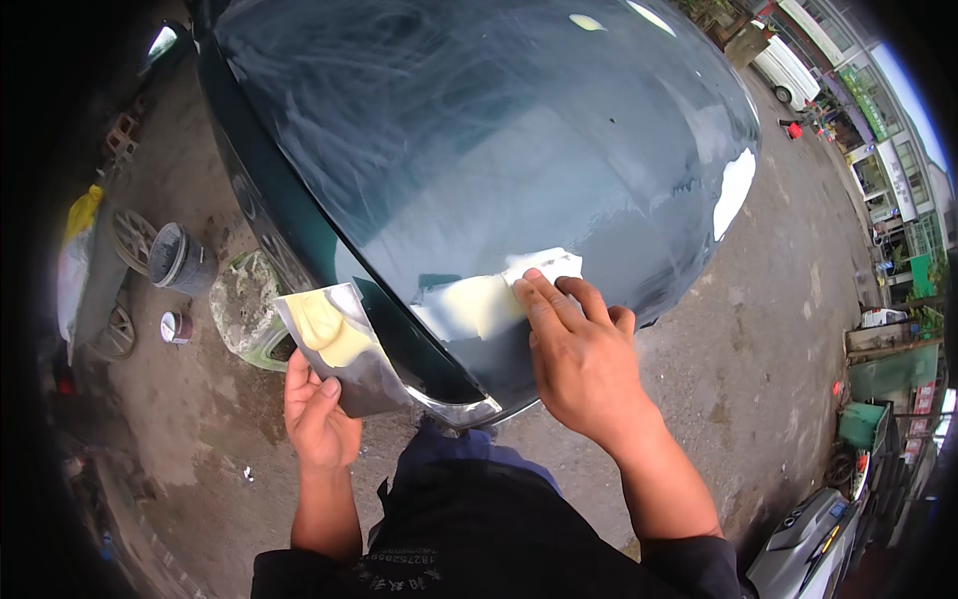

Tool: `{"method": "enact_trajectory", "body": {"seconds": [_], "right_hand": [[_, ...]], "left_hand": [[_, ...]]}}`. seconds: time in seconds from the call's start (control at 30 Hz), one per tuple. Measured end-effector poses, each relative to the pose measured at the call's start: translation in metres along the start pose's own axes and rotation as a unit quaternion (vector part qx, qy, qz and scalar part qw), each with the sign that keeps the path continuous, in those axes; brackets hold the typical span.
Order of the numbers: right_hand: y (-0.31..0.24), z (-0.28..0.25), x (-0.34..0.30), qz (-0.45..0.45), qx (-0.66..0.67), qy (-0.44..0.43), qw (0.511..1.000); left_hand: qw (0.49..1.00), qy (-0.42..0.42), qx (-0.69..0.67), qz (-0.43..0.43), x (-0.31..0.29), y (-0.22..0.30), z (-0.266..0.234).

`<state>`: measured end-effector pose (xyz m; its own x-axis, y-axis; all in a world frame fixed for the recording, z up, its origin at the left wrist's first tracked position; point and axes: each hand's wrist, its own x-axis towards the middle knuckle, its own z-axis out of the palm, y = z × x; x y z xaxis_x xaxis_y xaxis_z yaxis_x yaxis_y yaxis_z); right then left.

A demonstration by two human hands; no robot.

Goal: The person uses a small metal spreader to apply a yellowish body filler onto the hood of a dark-colored car. They repeatedly scoop filler from a larger metal palette and smooth it over several areas on the hood surface.

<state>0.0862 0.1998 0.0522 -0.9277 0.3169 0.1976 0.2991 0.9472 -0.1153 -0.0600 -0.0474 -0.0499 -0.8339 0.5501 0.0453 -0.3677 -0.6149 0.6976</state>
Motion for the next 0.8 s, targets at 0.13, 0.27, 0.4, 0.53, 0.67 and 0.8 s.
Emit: {"method": "enact_trajectory", "body": {"seconds": [0.13,0.27,0.4,0.53,0.67,0.8], "right_hand": [[0.0,-0.007,-0.034,-0.003,0.019,-0.02,1.0],[0.021,-0.032,-0.035,0.061,0.054,-0.03,0.996],[0.052,-0.032,-0.007,0.181,0.058,0.007,0.982],[0.057,-0.033,0.018,0.249,0.051,0.011,0.967],[0.058,-0.031,0.035,0.318,0.065,0.017,0.946],[0.054,-0.027,0.054,0.391,0.096,0.014,0.915]], "left_hand": [[1.0,0.005,0.0,-0.007,0.002,0.0,-0.003],[1.0,-0.009,0.007,0.003,0.006,0.003,0.002],[1.0,-0.015,0.016,0.015,0.008,0.008,0.005],[0.999,-0.037,0.011,0.015,0.016,0.013,0.004],[0.998,-0.068,-0.005,-0.003,0.042,0.021,-0.004],[0.99,-0.129,-0.038,-0.05,0.086,0.03,-0.016]]}}
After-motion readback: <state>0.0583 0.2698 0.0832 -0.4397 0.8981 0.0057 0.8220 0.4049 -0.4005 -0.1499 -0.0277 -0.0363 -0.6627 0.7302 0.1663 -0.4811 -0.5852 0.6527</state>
